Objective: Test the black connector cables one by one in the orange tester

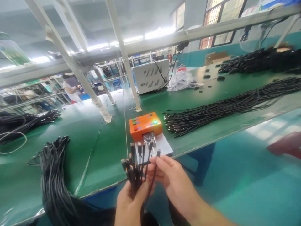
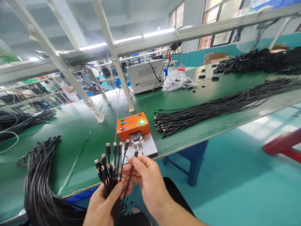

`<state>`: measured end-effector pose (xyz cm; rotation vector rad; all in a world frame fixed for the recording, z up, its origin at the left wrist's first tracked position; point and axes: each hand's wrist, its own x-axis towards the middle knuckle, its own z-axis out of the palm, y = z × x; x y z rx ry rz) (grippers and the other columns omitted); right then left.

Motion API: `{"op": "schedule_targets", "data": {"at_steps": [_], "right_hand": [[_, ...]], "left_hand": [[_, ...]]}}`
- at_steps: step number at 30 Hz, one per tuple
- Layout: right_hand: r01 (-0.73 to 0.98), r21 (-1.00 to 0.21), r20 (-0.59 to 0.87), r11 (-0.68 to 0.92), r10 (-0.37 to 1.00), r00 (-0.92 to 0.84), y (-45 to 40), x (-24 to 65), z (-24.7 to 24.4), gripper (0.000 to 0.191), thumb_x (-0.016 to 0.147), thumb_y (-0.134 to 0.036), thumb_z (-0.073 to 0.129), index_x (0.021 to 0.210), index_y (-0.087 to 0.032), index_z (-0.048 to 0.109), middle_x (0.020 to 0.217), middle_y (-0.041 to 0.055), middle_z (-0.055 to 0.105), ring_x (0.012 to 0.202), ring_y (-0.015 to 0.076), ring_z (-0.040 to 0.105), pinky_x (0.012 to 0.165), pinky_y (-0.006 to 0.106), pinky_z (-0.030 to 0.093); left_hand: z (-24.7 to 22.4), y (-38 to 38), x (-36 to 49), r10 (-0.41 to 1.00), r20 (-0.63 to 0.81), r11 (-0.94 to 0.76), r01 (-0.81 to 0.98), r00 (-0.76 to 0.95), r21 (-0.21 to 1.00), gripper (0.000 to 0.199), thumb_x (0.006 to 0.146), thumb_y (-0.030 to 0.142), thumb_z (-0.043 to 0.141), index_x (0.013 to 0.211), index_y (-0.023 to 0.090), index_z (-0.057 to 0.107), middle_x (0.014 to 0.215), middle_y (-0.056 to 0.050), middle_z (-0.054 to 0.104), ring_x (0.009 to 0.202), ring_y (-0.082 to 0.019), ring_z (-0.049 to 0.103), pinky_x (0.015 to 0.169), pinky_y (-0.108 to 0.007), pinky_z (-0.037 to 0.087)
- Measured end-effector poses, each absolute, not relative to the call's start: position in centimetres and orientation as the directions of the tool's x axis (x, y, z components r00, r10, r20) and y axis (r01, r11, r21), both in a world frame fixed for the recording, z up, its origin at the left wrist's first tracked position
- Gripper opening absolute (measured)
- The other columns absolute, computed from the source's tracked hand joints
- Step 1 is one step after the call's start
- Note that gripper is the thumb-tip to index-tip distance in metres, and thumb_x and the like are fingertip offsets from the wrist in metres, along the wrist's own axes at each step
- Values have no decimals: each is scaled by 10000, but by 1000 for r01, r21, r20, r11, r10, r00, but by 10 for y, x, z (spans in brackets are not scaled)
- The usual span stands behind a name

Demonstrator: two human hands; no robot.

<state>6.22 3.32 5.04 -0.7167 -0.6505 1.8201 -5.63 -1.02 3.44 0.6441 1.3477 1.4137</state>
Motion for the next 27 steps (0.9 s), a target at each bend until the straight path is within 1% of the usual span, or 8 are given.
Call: {"op": "schedule_targets", "data": {"at_steps": [2, 4, 6, 8, 10, 14, 22, 27], "right_hand": [[-517, -776, -270, -362, 931, -247, 38, 68, 44, 217, 767, -343, 575, 786, -127, 585, 607, 30, 642, 566, 159, 626, 586, 280, 477], [-332, -851, -339, -406, 909, -241, 42, 74, 38, 189, 745, -309, 562, 719, -123, 571, 528, 19, 626, 483, 156, 610, 538, 276, 466], [-192, -885, -376, -424, 895, -241, 46, 76, 33, 170, 730, -287, 533, 664, -132, 550, 482, 9, 611, 439, 153, 595, 492, 262, 444], [-135, -899, -379, -416, 895, -235, 49, 75, 29, 163, 722, -277, 507, 640, -140, 541, 463, -2, 601, 421, 141, 583, 480, 251, 433], [-119, -902, -378, -414, 893, -244, 51, 72, 25, 159, 722, -272, 491, 640, -145, 540, 459, -8, 600, 415, 132, 578, 480, 245, 429], [-107, -896, -395, -430, 884, -250, 55, 71, 22, 157, 729, -273, 483, 656, -146, 539, 455, -15, 597, 409, 130, 580, 478, 241, 420], [-113, -894, -396, -433, 883, -251, 56, 72, 24, 173, 751, -267, 481, 662, -134, 546, 469, -11, 597, 419, 125, 577, 492, 244, 422], [-140, -891, -390, -432, 886, -252, 60, 70, 20, 169, 744, -276, 493, 656, -139, 543, 455, -15, 590, 407, 125, 575, 482, 241, 421]], "left_hand": [[38, -10, -60, 868, -284, 137, -354, -407, 925, 282, 564, 314, 798, 756, 137, 689, 754, -51, 735, 730, -213, 681, 707, -303, 552], [43, -10, -64, 841, -294, 132, -355, -455, 926, 291, 542, 326, 808, 715, 130, 682, 694, -49, 729, 649, -199, 682, 657, -284, 559], [49, -10, -65, 841, -305, 146, -355, -447, 923, 274, 544, 307, 809, 708, 130, 678, 688, -49, 726, 592, -177, 668, 602, -256, 551], [53, -11, -65, 847, -313, 159, -357, -429, 921, 239, 560, 283, 802, 698, 140, 670, 662, -32, 715, 553, -153, 649, 571, -233, 534], [54, -12, -64, 851, -329, 179, -362, -410, 915, 228, 564, 273, 800, 696, 148, 662, 634, -19, 700, 528, -144, 634, 543, -224, 519], [52, -12, -64, 860, -342, 214, -342, -378, 915, 244, 570, 291, 796, 720, 148, 667, 631, -26, 693, 515, -140, 616, 516, -223, 509], [52, -9, -64, 842, -378, 239, -363, -384, 901, 242, 562, 280, 800, 709, 145, 663, 614, -21, 682, 508, -137, 605, 503, -219, 501], [48, -9, -67, 839, -386, 249, -360, -384, 899, 251, 565, 284, 798, 721, 145, 659, 616, -24, 681, 518, -138, 609, 525, -223, 503]]}}
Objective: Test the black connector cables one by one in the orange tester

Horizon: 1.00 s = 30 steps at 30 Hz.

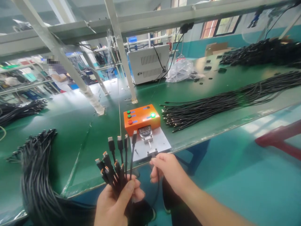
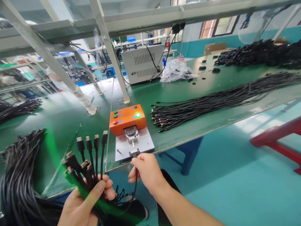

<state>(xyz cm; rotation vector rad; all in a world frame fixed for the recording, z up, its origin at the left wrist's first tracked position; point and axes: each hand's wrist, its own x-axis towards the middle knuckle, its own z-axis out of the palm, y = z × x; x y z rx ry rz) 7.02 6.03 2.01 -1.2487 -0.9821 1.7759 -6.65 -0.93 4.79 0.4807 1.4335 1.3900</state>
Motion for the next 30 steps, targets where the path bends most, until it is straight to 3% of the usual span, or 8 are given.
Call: {"op": "schedule_targets", "data": {"at_steps": [11, 20, 22, 24, 26, 27, 28, 30], "right_hand": [[-165, -888, -383, -429, 889, -251, 63, 68, 21, 178, 734, -277, 488, 617, -149, 529, 434, -19, 578, 379, 114, 554, 475, 242, 424], [-145, -887, -376, -438, 869, -321, 56, 71, 10, 146, 744, -264, 455, 657, -157, 499, 480, 4, 615, 432, 142, 596, 468, 243, 422], [-19, -899, -401, -438, 838, -370, 50, 81, 4, 149, 756, -251, 437, 639, -173, 487, 511, 24, 638, 467, 155, 608, 482, 249, 423], [285, -898, -418, -336, 855, -308, 45, 95, 1, 178, 751, -252, 477, 586, -187, 493, 533, 54, 649, 531, 189, 627, 530, 282, 433], [616, -769, -322, -172, 936, -141, 42, 108, 5, 197, 741, -280, 545, 566, -189, 543, 592, 96, 664, 646, 248, 646, 618, 339, 437], [693, -712, -224, -109, 972, -77, 42, 112, 11, 181, 746, -309, 564, 612, -191, 592, 663, 112, 678, 719, 273, 647, 669, 365, 433], [689, -722, -134, -63, 990, -50, 41, 113, 18, 175, 763, -347, 560, 707, -200, 638, 755, 117, 689, 790, 285, 640, 717, 382, 428], [421, -907, -40, 9, 993, -108, 41, 109, 37, 267, 812, -413, 504, 960, -239, 642, 935, 90, 680, 889, 261, 622, 789, 374, 433]], "left_hand": [[62, -5, -59, 826, -385, 245, -352, -412, 903, 265, 509, 297, 809, 667, 144, 661, 578, -13, 643, 472, -136, 559, 477, -248, 478], [46, -8, -71, 909, -283, 214, -239, -305, 947, 211, 637, 339, 742, 705, 153, 669, 455, -5, 603, 467, -132, 541, 498, -222, 439], [44, -8, -71, 919, -260, 206, -201, -298, 958, 212, 640, 339, 738, 701, 146, 673, 461, -8, 606, 473, -139, 548, 507, -231, 440], [43, -9, -69, 928, -232, 189, -168, -292, 967, 221, 647, 349, 728, 700, 141, 676, 456, -12, 608, 470, -142, 550, 511, -235, 436], [42, -10, -67, 935, -218, 182, -148, -279, 972, 228, 654, 361, 719, 696, 142, 677, 445, -13, 608, 463, -141, 547, 512, -236, 429], [41, -10, -66, 939, -217, 185, -140, -267, 973, 233, 656, 368, 716, 693, 142, 677, 444, -15, 610, 460, -140, 546, 510, -236, 426], [41, -10, -64, 944, -218, 191, -129, -248, 973, 239, 656, 374, 714, 693, 141, 678, 447, -18, 614, 460, -140, 546, 508, -236, 424], [39, -11, -61, 956, -223, 209, -90, -188, 974, 254, 655, 384, 712, 697, 135, 682, 458, -29, 626, 464, -146, 551, 511, -244, 427]]}}
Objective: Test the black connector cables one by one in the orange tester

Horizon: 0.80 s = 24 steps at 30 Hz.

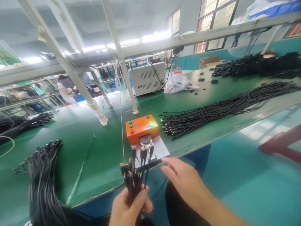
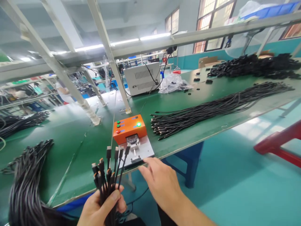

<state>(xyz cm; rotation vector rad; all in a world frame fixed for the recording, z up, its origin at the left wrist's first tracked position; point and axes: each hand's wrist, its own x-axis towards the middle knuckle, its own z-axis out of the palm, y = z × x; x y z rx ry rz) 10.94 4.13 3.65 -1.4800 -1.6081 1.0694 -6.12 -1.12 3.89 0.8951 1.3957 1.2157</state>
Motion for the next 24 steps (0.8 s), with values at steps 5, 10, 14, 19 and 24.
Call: {"op": "schedule_targets", "data": {"at_steps": [5, 10, 14, 19, 24], "right_hand": [[-502, -835, -35, -223, 934, -356, 42, 81, 63, 290, 839, -404, 488, 901, -164, 638, 884, 80, 685, 835, 201, 642, 784, 327, 476], [-437, -811, -287, -389, 915, -283, 44, 78, 43, 237, 784, -344, 545, 847, -124, 609, 679, 55, 674, 543, 160, 638, 564, 279, 482], [-193, -868, -390, -458, 868, -306, 46, 79, 27, 166, 751, -254, 484, 777, -113, 569, 585, 24, 645, 363, 109, 549, 430, 229, 407], [-108, -884, -401, -455, 856, -327, 53, 75, 21, 153, 742, -245, 450, 705, -125, 538, 512, 2, 608, 341, 103, 525, 420, 225, 394], [-100, -892, -391, -441, 863, -320, 57, 75, 23, 162, 758, -237, 452, 680, -125, 540, 501, -2, 598, 350, 96, 525, 461, 236, 416]], "left_hand": [[32, -13, -53, 956, -226, 219, -54, -186, 974, 279, 621, 394, 733, 672, 124, 685, 456, -33, 638, 438, -153, 561, 480, -248, 451], [34, -13, -61, 874, -276, 204, -213, -400, 956, 294, 582, 377, 773, 721, 133, 684, 704, -53, 729, 672, -208, 670, 668, -283, 529], [46, -14, -69, 882, -240, 150, -241, -405, 959, 203, 699, 357, 698, 766, 171, 650, 540, 40, 612, 395, -42, 462, 415, -137, 376], [52, -14, -66, 886, -267, 183, -243, -379, 953, 209, 709, 373, 684, 774, 179, 641, 495, 50, 535, 384, -25, 359, 389, -131, 298], [48, -13, -66, 878, -280, 204, -226, -387, 953, 233, 698, 388, 689, 767, 170, 646, 504, 38, 537, 391, -30, 357, 386, -137, 301]]}}
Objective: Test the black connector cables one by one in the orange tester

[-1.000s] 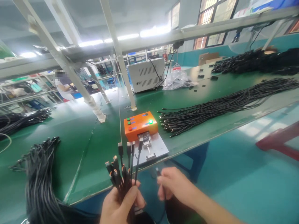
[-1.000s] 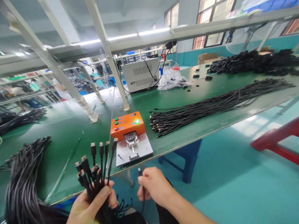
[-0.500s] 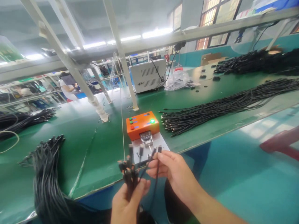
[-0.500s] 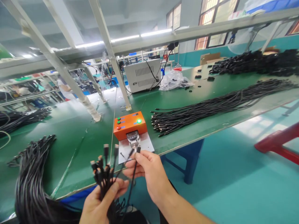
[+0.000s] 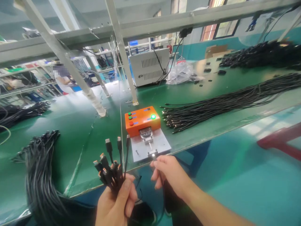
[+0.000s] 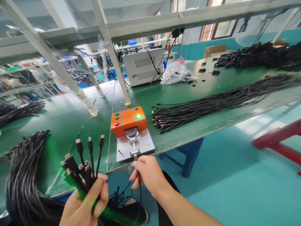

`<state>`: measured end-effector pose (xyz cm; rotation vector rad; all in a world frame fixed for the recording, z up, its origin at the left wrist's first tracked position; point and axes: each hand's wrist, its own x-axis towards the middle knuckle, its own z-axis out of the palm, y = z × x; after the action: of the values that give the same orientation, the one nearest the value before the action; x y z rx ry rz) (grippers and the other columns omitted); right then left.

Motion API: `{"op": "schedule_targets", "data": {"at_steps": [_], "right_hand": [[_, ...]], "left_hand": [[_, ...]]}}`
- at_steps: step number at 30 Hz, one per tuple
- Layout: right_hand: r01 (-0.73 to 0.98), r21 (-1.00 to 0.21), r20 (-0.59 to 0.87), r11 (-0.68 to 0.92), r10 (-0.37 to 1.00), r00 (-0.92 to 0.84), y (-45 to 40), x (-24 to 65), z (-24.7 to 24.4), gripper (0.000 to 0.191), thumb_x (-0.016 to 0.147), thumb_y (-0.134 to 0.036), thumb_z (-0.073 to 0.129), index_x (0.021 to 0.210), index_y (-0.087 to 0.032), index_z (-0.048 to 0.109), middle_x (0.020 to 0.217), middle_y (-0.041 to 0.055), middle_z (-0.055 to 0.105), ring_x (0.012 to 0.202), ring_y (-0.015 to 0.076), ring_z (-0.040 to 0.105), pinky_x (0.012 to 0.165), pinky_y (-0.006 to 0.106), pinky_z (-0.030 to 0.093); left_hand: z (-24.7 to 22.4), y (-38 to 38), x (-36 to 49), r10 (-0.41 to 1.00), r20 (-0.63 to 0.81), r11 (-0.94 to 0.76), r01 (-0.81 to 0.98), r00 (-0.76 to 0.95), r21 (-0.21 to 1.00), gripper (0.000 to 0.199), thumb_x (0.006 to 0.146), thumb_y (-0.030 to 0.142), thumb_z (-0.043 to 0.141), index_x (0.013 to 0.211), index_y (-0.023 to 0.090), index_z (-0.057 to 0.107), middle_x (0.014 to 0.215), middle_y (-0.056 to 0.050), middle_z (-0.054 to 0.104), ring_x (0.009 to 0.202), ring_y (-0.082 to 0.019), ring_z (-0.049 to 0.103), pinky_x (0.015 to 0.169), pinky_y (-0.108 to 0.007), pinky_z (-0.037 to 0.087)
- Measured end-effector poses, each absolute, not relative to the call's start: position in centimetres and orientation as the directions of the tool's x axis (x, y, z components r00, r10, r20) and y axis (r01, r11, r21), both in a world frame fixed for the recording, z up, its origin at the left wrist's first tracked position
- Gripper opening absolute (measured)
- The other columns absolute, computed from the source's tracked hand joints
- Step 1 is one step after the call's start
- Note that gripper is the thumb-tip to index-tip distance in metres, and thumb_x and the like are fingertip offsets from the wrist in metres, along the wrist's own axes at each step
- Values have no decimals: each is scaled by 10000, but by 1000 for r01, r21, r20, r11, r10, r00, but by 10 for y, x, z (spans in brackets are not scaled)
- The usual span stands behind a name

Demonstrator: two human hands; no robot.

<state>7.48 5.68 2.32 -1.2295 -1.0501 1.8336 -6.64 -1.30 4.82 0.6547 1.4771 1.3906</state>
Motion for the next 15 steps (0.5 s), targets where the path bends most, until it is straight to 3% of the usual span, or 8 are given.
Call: {"op": "schedule_targets", "data": {"at_steps": [15], "right_hand": [[-157, -867, -407, -474, 853, -325, 58, 74, 23, 150, 750, -242, 462, 697, -127, 543, 470, -8, 587, 329, 102, 512, 435, 236, 412]], "left_hand": [[43, -11, -67, 880, -305, 233, -227, -366, 946, 235, 680, 400, 703, 762, 186, 651, 492, 46, 524, 393, -27, 365, 387, -133, 278]]}}
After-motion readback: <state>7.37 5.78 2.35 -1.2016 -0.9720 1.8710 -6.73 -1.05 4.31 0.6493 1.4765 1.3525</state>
